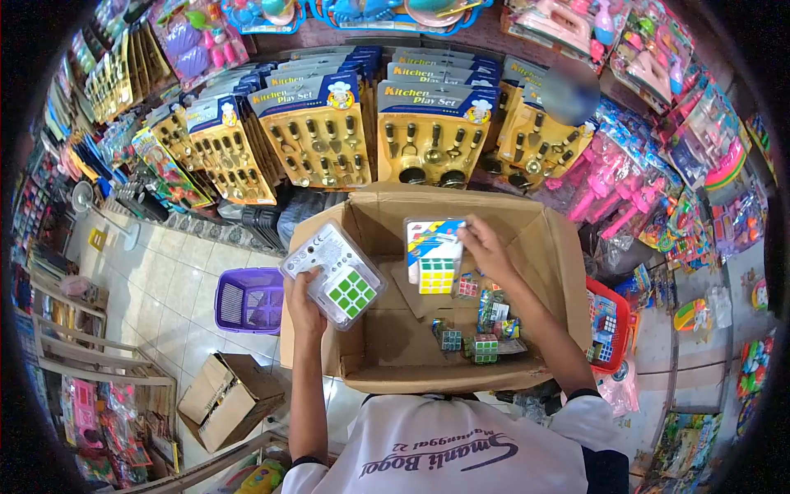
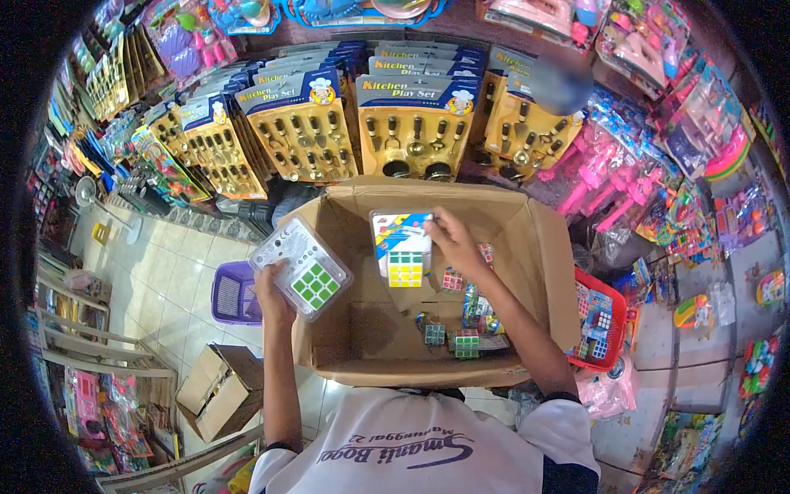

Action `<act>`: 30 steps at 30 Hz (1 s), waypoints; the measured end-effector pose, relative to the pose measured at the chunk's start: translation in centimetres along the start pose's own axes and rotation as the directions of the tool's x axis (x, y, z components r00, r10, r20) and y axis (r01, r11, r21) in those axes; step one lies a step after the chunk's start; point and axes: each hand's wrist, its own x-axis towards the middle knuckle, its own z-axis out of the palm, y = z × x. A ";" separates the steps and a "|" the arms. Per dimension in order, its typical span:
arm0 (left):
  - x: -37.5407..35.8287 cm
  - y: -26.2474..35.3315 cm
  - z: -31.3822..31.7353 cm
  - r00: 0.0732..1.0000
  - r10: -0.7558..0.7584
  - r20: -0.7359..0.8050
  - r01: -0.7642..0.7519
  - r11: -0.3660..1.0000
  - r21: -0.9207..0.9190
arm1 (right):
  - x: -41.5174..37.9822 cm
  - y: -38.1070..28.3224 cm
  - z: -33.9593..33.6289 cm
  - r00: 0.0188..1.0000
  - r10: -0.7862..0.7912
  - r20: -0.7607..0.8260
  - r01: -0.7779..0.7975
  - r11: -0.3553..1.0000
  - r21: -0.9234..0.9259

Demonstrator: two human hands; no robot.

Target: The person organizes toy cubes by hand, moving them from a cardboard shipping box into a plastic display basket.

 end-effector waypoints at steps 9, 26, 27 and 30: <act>-4.9 -1.1 4.9 0.947 -0.255 0.195 0.221 0.958 0.181 | -9.7 -4.4 -1.5 0.948 0.062 -0.311 -0.051 0.998 0.042; -17.8 -7.3 15.6 0.635 -0.365 0.680 0.076 0.906 0.416 | -24.5 -8.3 -8.9 0.816 0.143 -0.559 0.034 0.955 0.295; -19.1 -8.2 16.2 0.635 -0.367 0.680 0.067 0.903 0.425 | -25.6 -8.7 -9.7 0.816 0.153 -0.557 0.035 0.949 0.313; -23.4 -10.6 18.2 0.642 -0.360 0.677 0.040 0.898 0.439 | -29.2 -9.3 -12.2 0.780 0.260 -0.570 -0.001 0.910 0.414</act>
